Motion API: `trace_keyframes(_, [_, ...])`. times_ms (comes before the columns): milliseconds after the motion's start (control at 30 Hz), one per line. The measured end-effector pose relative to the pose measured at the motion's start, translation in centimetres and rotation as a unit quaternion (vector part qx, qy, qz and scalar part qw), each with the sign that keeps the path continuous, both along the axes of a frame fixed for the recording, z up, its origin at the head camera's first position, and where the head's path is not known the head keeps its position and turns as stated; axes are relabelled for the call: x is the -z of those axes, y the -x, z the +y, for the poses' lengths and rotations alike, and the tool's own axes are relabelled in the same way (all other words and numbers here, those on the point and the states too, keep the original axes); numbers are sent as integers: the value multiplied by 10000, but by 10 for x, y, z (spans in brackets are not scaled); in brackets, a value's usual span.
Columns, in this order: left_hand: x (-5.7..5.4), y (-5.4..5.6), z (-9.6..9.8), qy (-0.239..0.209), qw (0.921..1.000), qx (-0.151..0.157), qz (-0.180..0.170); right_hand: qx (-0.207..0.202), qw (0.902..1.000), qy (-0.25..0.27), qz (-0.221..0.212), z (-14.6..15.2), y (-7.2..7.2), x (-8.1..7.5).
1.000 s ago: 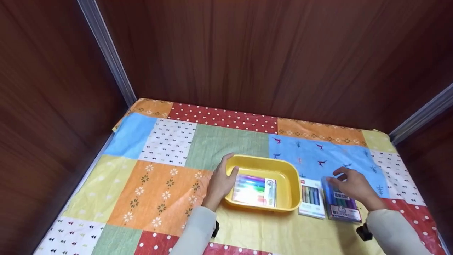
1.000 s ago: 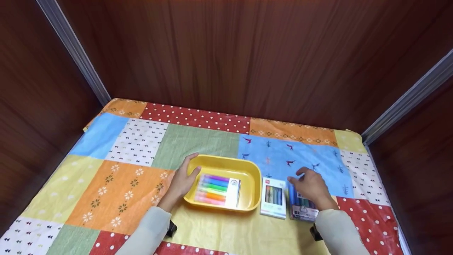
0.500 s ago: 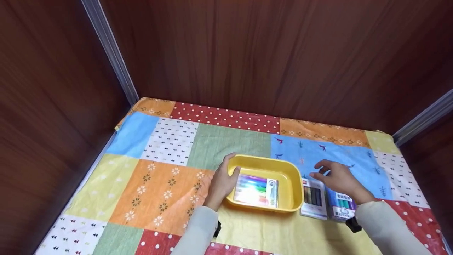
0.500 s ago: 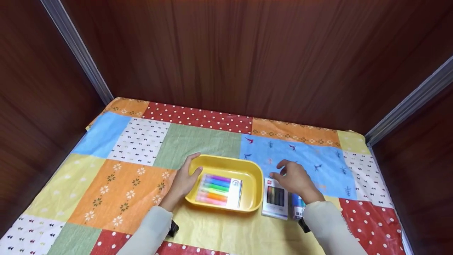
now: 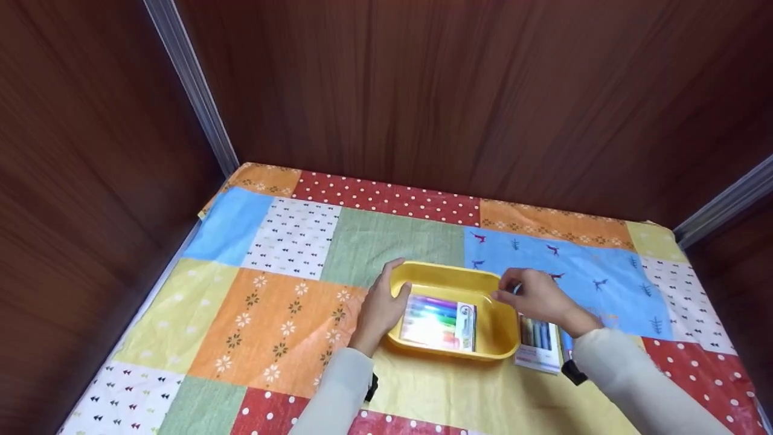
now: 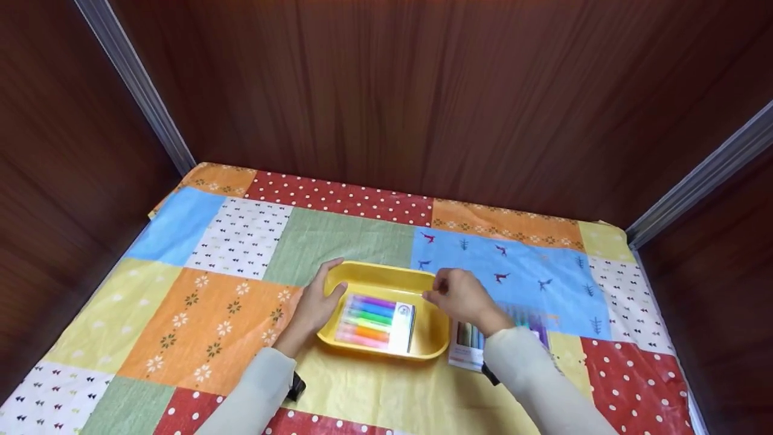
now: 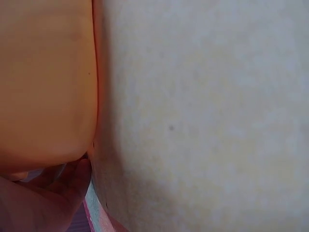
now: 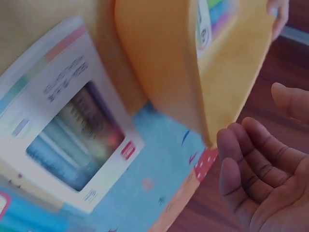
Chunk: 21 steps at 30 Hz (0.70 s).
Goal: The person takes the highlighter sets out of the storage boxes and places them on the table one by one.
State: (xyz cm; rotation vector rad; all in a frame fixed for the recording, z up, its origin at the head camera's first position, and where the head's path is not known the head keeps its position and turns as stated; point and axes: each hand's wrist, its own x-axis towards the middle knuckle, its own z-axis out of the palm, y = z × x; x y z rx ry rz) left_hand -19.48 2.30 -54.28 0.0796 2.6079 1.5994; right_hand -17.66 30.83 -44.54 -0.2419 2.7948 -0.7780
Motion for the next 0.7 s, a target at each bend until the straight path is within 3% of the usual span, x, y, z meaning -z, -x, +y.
trace_keyframes(333, [1, -2, 3, -30, 9998, -77, -190, -579, 9981, -68, -206, -32, 10, 9])
trace_keyframes(700, [1, 0, 2, -66, 10000, -40, -4, -1196, 9925, -214, -152, -57, 26, 17])
